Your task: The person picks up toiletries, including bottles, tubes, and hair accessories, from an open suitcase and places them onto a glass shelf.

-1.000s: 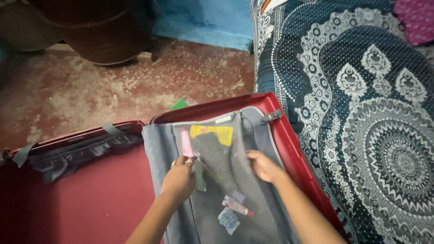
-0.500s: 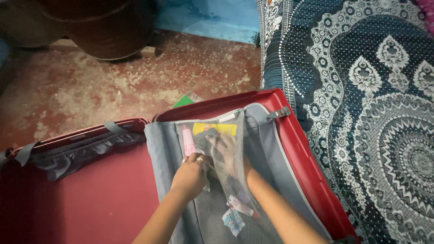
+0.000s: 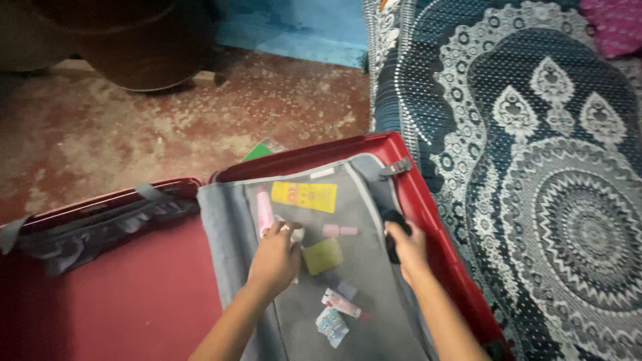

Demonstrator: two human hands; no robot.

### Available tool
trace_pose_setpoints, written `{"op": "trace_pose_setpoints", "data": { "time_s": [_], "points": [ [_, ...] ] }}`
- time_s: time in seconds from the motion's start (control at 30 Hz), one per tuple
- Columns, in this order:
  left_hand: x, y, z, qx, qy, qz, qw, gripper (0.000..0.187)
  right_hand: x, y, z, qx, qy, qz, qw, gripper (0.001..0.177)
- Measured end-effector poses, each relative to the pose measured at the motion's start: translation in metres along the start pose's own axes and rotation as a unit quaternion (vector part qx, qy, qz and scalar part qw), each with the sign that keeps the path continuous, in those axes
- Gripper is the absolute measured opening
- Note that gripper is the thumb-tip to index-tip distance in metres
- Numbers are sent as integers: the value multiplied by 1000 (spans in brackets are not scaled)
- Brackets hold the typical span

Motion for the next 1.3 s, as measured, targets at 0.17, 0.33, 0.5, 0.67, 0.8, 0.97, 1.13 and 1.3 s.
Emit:
{"op": "trace_pose_setpoints", "data": {
  "time_s": [0.17,0.33,0.5,0.67,0.8,0.97,1.13,1.3],
  "points": [
    [28,-37,70,-291,22,-57,955,50,-44,17,-72,190,46,37,980,31],
    [46,-45,134,-332,-11,-85,939,67,-63,-17,-122,28,73,-85,993,40],
    [51,-31,98,-276,41,-15,960,39,-77,-50,-151,118,31,-153,981,55],
    [42,3,85,-568,18,-58,821,15,-101,-60,-182,254,-2,-179,950,65],
    [18,54,133,-573,46,-95,813,21,-100,-58,-194,292,11,-132,947,41],
    [-7,87,183,-554,100,-130,816,13,-100,-32,-233,268,51,-24,962,31],
    [-22,97,226,-640,-82,-118,755,19,-162,7,-305,281,36,-57,957,34],
    [-85,140,281,-600,-159,-140,771,22,-309,32,-393,291,56,-45,954,43]
  ]
}}
Point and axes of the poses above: each hand's wrist, its own x-axis towards the middle knuckle, its own y-axis out of the back of the hand, z = x × y, the point moved 5 cm from there along x, towards the middle knuckle, and after that the axes turned 5 degrees about -z, right-handed, at the moved point
